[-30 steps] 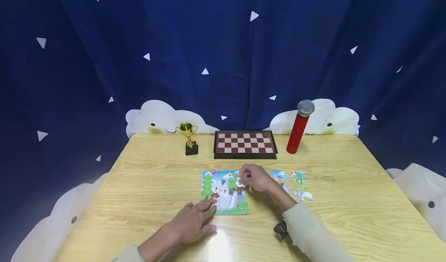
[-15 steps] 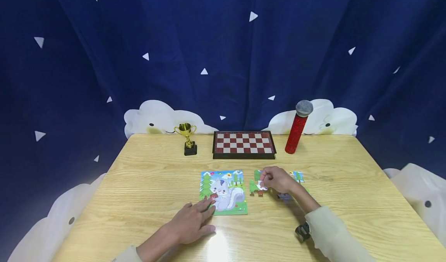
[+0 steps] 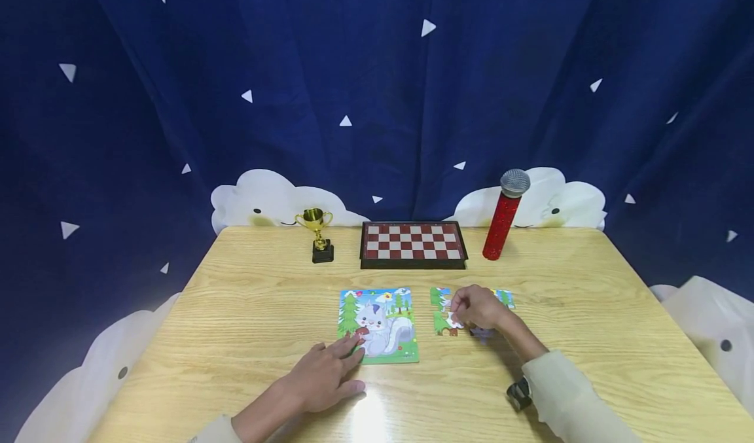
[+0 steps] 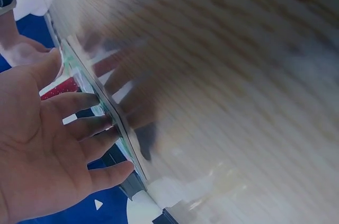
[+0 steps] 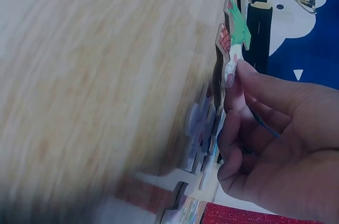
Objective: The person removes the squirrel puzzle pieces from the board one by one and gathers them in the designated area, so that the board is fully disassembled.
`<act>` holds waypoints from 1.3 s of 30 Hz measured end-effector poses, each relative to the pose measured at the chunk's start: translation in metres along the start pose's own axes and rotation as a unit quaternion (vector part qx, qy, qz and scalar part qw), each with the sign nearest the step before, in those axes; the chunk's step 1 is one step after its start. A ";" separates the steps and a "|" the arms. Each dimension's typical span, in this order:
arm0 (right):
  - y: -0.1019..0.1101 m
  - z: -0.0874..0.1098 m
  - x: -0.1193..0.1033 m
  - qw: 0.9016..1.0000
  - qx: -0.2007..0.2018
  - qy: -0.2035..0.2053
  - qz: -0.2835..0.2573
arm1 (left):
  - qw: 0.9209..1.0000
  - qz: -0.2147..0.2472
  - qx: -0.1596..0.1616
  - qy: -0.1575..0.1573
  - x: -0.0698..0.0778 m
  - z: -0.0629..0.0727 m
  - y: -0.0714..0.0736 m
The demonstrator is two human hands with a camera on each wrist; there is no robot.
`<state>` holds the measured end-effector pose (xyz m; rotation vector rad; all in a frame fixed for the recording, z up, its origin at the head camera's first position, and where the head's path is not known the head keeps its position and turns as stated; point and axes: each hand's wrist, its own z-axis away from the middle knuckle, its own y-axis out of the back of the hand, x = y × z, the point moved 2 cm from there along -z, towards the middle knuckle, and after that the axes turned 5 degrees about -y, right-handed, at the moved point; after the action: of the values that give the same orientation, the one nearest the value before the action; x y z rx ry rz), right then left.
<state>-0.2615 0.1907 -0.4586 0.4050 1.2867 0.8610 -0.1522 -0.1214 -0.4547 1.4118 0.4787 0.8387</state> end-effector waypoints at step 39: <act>-0.057 0.004 -0.065 0.993 -0.020 0.112 0.025 | 1.000 0.018 -0.013 -0.014 0.008 -0.006 0.005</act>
<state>-0.2410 0.1070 -0.4544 0.3175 1.4687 0.9947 -0.1526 -0.1121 -0.4491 1.4104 0.4203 0.8511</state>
